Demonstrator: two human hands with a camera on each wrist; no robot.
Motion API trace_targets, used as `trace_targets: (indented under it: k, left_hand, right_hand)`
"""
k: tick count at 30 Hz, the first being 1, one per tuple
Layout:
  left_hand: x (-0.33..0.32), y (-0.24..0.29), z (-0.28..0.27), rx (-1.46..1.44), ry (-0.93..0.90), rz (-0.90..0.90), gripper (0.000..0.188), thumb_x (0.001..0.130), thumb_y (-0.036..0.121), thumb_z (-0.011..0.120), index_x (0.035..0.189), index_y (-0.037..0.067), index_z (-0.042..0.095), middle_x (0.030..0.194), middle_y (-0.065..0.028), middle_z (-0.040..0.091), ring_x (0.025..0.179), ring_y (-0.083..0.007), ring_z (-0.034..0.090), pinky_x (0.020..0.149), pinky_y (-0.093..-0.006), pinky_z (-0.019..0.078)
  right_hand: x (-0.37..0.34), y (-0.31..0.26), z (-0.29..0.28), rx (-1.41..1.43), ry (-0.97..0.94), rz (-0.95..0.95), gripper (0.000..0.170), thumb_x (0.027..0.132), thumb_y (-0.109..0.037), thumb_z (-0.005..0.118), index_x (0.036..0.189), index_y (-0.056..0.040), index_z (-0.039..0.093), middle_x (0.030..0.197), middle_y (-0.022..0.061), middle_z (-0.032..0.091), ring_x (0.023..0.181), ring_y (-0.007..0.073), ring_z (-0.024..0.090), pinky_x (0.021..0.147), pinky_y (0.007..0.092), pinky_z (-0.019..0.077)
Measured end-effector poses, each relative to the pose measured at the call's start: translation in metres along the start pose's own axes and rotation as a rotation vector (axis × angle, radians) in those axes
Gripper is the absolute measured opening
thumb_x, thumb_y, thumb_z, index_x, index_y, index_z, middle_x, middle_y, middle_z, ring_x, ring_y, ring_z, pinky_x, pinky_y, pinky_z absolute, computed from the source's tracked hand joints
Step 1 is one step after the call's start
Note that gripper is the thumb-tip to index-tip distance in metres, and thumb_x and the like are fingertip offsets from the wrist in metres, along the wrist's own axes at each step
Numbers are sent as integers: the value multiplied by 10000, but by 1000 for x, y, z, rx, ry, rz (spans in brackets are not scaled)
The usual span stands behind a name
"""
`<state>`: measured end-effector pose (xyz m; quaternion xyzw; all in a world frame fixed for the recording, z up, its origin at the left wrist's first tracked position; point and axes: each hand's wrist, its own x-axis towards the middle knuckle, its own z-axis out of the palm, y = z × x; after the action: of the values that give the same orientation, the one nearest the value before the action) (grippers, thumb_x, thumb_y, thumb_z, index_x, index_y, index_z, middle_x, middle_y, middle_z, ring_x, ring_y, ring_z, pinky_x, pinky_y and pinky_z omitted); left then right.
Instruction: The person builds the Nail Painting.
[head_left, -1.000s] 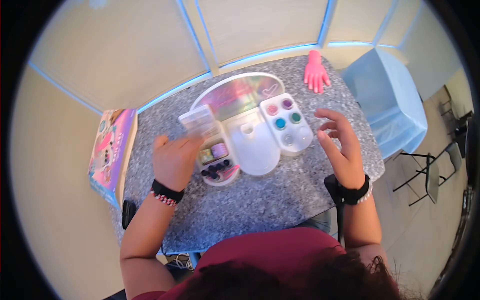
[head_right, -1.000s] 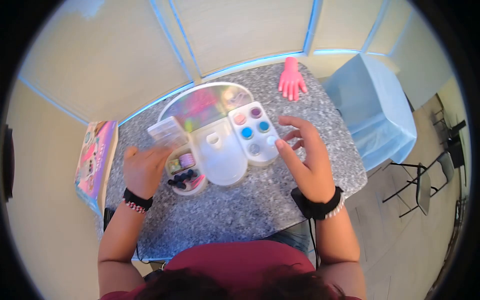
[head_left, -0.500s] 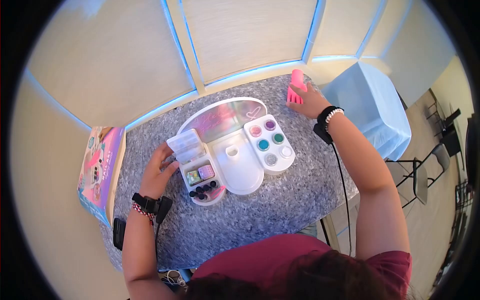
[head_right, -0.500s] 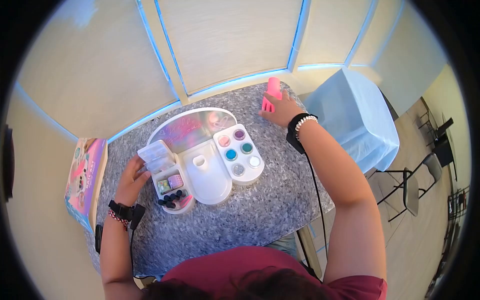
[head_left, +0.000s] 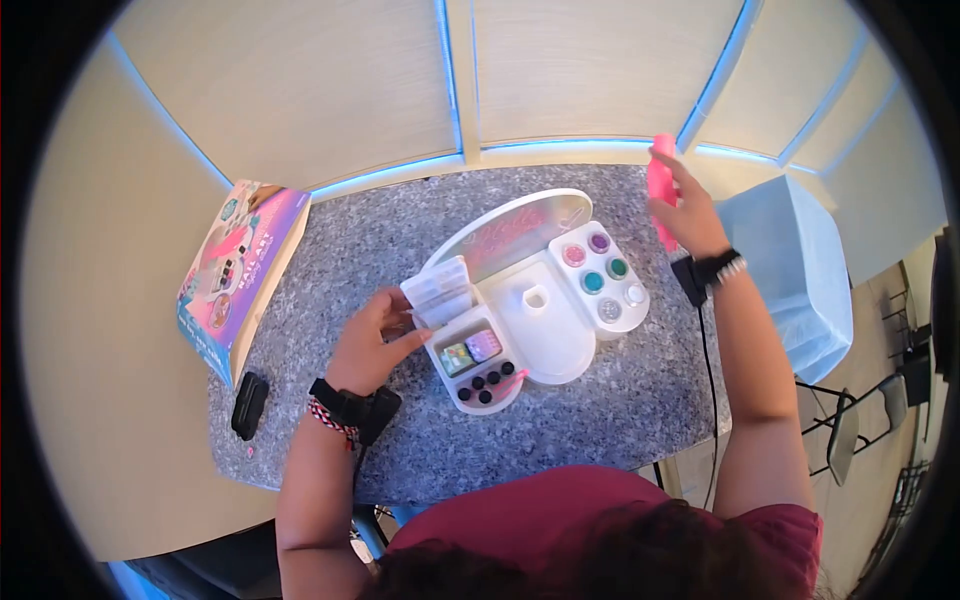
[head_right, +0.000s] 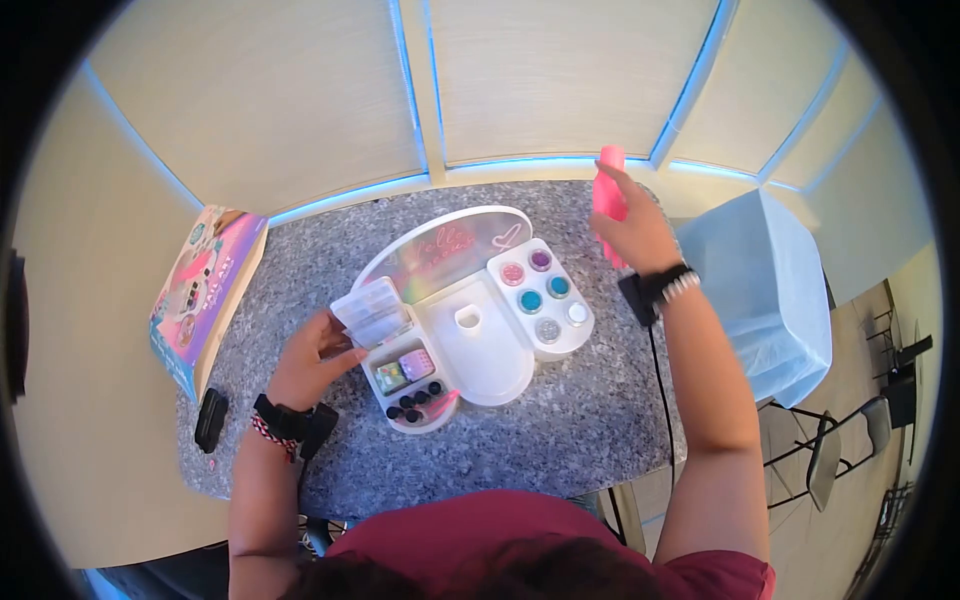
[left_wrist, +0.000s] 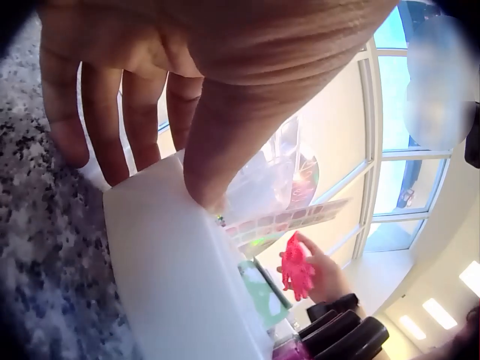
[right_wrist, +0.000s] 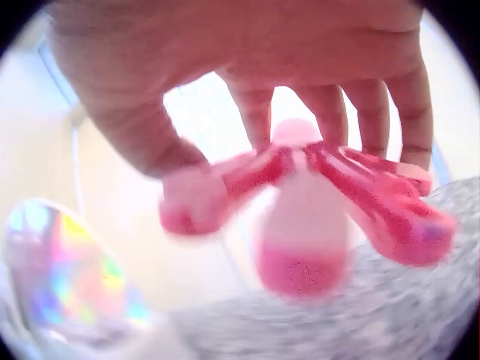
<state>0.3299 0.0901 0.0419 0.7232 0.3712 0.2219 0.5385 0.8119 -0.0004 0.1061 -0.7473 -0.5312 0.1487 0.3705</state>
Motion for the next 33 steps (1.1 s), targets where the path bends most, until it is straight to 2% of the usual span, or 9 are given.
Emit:
trace_targets:
  k: [3, 5, 10, 13, 14, 15, 18, 25, 33]
  left_hand:
    - [-7, 2, 3, -43, 22, -36, 551, 993, 129, 830, 1468, -6, 585, 1398, -153, 727, 1314, -261, 696, 1108, -428, 557]
    - [-9, 6, 5, -39, 47, -44, 552, 986, 119, 835, 1465, -5, 590, 1400, -153, 725, 1310, -266, 698, 1105, -422, 558]
    - [-7, -3, 5, -95, 33, -43, 569, 982, 115, 842, 1477, -13, 592, 1409, -154, 720, 1320, -272, 694, 1104, -421, 561]
    - [-4, -13, 5, -121, 41, -27, 576, 985, 113, 839, 1490, -18, 594, 1415, -159, 718, 1322, -272, 695, 1103, -423, 562]
    - [-5, -12, 5, -117, 55, -18, 576, 989, 111, 835, 1496, -20, 594, 1418, -162, 719, 1319, -271, 698, 1103, -424, 563]
    - [-6, -11, 6, -120, 56, -13, 576, 989, 111, 835, 1496, -20, 594, 1418, -162, 719, 1319, -271, 698, 1103, -424, 563]
    - [-11, -5, 10, -174, 72, -4, 569, 994, 103, 827, 1500, -21, 598, 1428, -166, 718, 1309, -276, 708, 1104, -424, 563]
    - [-12, -14, 16, -79, 121, 47, 547, 1013, 128, 807, 1508, 7, 606, 1437, -160, 734, 1308, -290, 719, 1100, -431, 564]
    - [-16, -6, 21, -32, 168, 64, 543, 1013, 111, 798, 1511, 11, 607, 1443, -172, 737, 1312, -301, 727, 1085, -433, 581]
  right_hand:
    - [-61, -46, 15, 651, -54, -177, 781, 919, -40, 663, 1661, -103, 427, 1471, 221, 673, 1245, 283, 703, 1040, 432, 573]
    - [-97, -67, 32, 1036, -181, -60, 768, 924, -36, 616, 1655, -79, 383, 1479, 248, 671, 1270, 276, 693, 1086, 428, 553]
    - [-134, -90, 62, 1159, -248, 61, 660, 981, -46, 601, 1618, -19, 432, 1491, 224, 677, 1342, 259, 673, 1116, 422, 538]
    - [-143, -97, 82, 777, -106, -22, 615, 999, -80, 688, 1582, -12, 503, 1482, 171, 693, 1328, 223, 673, 1115, 409, 531]
    - [-149, -103, 84, 523, -50, -109, 616, 956, -117, 758, 1528, -6, 560, 1447, 190, 711, 1305, 292, 706, 1097, 432, 545]
    - [-152, -109, 88, 519, -49, -112, 616, 956, -117, 758, 1528, -6, 560, 1447, 190, 711, 1305, 292, 706, 1097, 432, 545]
    - [-156, -118, 100, -80, 43, -362, 702, 836, -164, 823, 1480, 8, 600, 1431, 310, 682, 1279, 472, 693, 1070, 487, 574]
    - [-146, -109, 109, -13, 29, -405, 653, 800, -167, 833, 1412, 4, 681, 1450, 299, 695, 1256, 458, 717, 1073, 477, 586]
    - [-144, -107, 109, -154, -10, -483, 619, 803, -217, 852, 1383, -27, 746, 1480, 262, 696, 1274, 419, 722, 1094, 474, 585]
